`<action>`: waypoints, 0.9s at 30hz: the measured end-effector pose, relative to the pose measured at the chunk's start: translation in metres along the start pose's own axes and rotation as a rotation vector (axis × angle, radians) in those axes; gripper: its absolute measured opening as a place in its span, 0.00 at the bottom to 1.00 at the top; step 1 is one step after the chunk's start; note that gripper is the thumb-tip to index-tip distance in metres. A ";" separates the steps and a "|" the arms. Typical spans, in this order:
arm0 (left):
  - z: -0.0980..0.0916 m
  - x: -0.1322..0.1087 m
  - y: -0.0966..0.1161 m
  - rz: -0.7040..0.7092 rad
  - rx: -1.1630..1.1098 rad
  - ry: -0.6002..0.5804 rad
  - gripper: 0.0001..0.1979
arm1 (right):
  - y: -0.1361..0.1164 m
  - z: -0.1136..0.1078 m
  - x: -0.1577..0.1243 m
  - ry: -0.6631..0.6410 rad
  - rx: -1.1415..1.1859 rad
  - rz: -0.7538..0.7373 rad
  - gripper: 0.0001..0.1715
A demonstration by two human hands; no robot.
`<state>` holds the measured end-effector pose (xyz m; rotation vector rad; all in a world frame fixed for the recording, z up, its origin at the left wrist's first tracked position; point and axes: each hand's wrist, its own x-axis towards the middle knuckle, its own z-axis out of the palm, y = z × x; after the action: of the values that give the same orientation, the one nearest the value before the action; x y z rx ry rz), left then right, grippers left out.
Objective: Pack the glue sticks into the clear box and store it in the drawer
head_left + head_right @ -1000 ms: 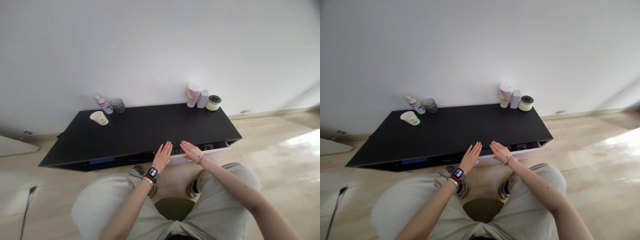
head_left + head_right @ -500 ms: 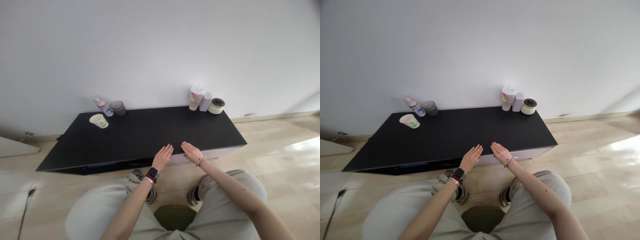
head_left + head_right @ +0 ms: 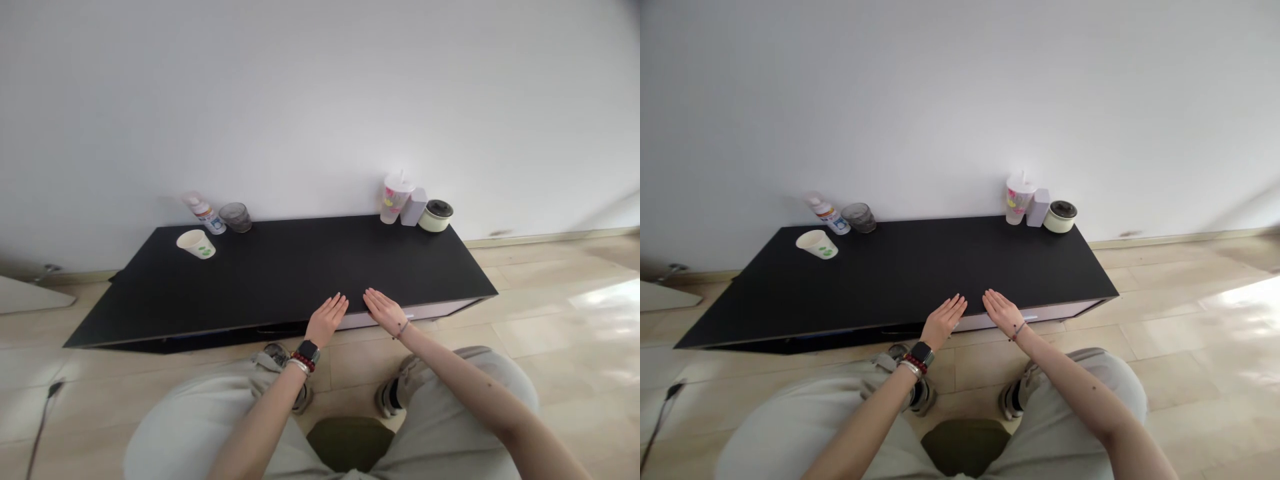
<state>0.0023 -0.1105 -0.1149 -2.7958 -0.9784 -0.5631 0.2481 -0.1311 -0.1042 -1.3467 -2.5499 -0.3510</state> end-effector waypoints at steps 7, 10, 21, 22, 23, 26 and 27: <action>-0.066 0.028 -0.009 -0.158 -0.446 -0.422 0.22 | 0.009 -0.070 0.043 -0.636 0.322 0.089 0.36; -0.119 0.050 -0.033 -0.259 -0.895 -0.583 0.23 | 0.027 -0.122 0.073 -0.888 0.568 0.040 0.27; -0.183 0.111 -0.095 -0.462 -2.292 0.730 0.22 | 0.041 -0.140 0.143 0.513 2.227 0.318 0.41; -0.173 0.111 -0.095 -0.499 -2.329 0.768 0.22 | 0.038 -0.127 0.144 0.564 2.264 0.409 0.42; -0.161 0.110 -0.094 -0.529 -2.363 0.794 0.22 | 0.035 -0.114 0.144 0.593 2.304 0.487 0.43; -0.128 0.103 -0.089 -0.617 -2.439 0.813 0.22 | 0.026 -0.084 0.139 0.635 2.460 0.603 0.46; -0.120 0.100 -0.087 -0.642 -2.450 0.808 0.23 | 0.024 -0.077 0.137 0.639 2.511 0.610 0.47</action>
<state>-0.0162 -0.0136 0.0340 0.3197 0.2375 1.3545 0.2003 -0.0366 0.0144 -0.3753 -0.4200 1.5470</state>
